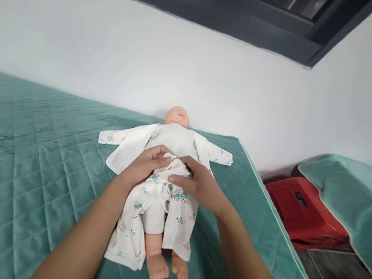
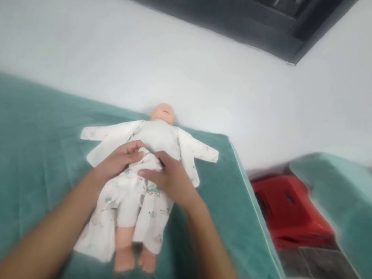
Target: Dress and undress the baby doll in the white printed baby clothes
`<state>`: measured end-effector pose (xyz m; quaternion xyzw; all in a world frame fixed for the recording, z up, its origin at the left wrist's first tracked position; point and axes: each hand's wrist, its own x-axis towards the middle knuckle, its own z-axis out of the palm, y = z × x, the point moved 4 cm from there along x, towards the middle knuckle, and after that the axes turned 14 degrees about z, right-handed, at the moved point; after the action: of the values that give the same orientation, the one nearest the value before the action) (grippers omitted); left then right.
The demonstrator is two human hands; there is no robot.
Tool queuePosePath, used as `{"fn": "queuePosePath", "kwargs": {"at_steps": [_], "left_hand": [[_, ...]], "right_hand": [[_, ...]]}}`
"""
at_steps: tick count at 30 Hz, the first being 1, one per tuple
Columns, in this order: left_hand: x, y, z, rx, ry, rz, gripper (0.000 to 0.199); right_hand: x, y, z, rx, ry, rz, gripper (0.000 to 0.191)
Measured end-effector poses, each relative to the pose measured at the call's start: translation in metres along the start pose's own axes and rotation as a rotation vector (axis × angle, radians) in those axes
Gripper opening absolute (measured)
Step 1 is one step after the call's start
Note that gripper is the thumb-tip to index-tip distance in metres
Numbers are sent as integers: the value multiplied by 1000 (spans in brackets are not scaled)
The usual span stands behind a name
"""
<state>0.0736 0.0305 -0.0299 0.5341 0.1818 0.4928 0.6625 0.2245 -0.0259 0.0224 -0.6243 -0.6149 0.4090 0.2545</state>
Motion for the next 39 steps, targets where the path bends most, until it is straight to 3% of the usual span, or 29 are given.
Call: {"fn": "queuePosePath", "kwargs": {"at_steps": [2, 4, 8, 12, 14, 19, 23, 25, 28, 31, 34, 36, 39], "left_hand": [[-3, -1, -4, -40, 23, 29, 35], [-6, 1, -4, -90, -22, 17, 34], [-14, 13, 3, -13, -269, -140, 34], [-17, 19, 12, 175, -412, -243, 31], [-16, 15, 14, 132, -349, -221, 31], [-12, -1, 7, -118, 9, -51, 42], [-12, -2, 4, -44, 152, -67, 51], [-12, 2, 5, 11, 167, -90, 53], [-13, 7, 9, 37, 126, -132, 54], [-14, 8, 16, -4, -41, -173, 50], [-17, 5, 21, -18, -231, -226, 47], [-17, 2, 20, -46, -223, -216, 45], [-16, -1, 14, -150, -59, -137, 50]], "right_hand": [[11, -4, 5, 54, -194, 62, 36], [21, 3, 8, 245, -288, 75, 30], [35, 33, 10, 744, -294, 46, 28], [36, 46, 9, 924, -327, -27, 36], [34, 43, 9, 905, -355, -37, 35], [25, 31, 9, 612, -420, -35, 36], [19, 30, 11, 271, -482, 28, 34], [18, 32, 13, 245, -512, 46, 27], [23, 37, 12, 505, -425, 45, 31], [29, 41, 10, 773, -269, 15, 39], [30, 39, 12, 788, -270, 15, 43], [29, 36, 13, 757, -277, 24, 43], [25, 31, 13, 673, -252, 25, 44]]}}
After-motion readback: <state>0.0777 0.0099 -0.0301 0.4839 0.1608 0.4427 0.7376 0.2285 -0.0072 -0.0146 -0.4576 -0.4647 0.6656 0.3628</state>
